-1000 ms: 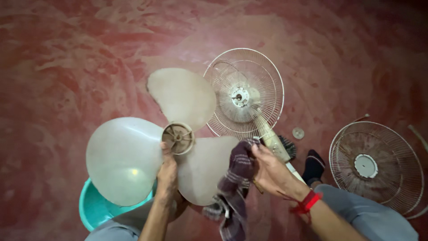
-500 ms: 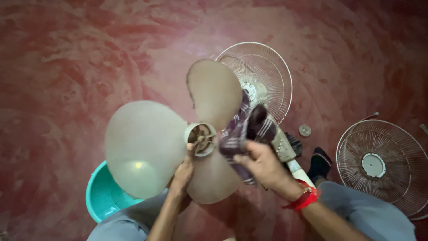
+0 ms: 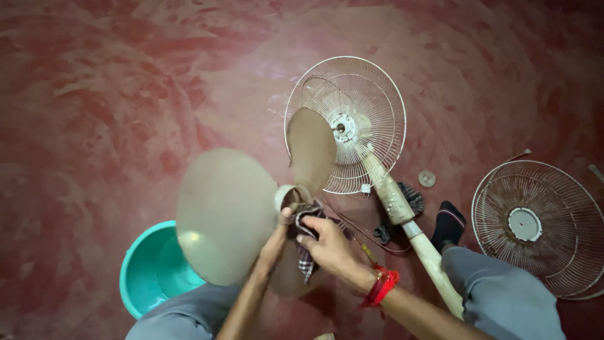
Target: The person unscrews the cap and removes the fan blade assembly from the standing fan, then cleans the center hub of the blades using a cloth and a small screwdriver.
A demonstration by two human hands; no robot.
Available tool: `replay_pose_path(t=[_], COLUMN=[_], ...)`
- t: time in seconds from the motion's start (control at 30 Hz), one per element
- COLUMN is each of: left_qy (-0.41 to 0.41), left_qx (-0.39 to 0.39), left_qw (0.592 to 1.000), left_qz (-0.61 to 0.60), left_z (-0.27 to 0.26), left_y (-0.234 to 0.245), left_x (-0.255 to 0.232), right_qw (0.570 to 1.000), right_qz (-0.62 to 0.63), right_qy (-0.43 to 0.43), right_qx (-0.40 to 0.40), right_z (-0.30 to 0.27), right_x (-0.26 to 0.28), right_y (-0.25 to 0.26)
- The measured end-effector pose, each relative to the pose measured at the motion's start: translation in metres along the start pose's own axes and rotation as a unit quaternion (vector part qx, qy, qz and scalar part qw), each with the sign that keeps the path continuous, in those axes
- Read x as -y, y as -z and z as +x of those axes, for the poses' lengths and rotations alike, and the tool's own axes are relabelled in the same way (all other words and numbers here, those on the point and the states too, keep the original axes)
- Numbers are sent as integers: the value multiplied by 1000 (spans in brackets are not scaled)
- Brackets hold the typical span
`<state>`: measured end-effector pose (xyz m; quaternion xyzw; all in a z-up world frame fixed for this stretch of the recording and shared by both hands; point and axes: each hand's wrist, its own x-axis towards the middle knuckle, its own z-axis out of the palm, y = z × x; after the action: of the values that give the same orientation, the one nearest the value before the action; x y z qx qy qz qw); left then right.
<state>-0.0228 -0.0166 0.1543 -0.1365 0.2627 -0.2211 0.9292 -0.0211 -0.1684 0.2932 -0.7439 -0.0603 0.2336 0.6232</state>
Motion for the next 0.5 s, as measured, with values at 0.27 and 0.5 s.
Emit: replay_pose_path(t=[0.27, 0.5], left_qy=[-270, -299], left_qx=[-250, -197], left_qw=[697, 707], left_qz=[615, 610], left_z=[-59, -44], left_y=[-88, -74], left_x=[30, 18], right_qw=[909, 924], right_qz=[371, 359], right_qy=[-189, -126], right_qx=[25, -38], right_z=[8, 2], right_x=[13, 66], right_y=[65, 91])
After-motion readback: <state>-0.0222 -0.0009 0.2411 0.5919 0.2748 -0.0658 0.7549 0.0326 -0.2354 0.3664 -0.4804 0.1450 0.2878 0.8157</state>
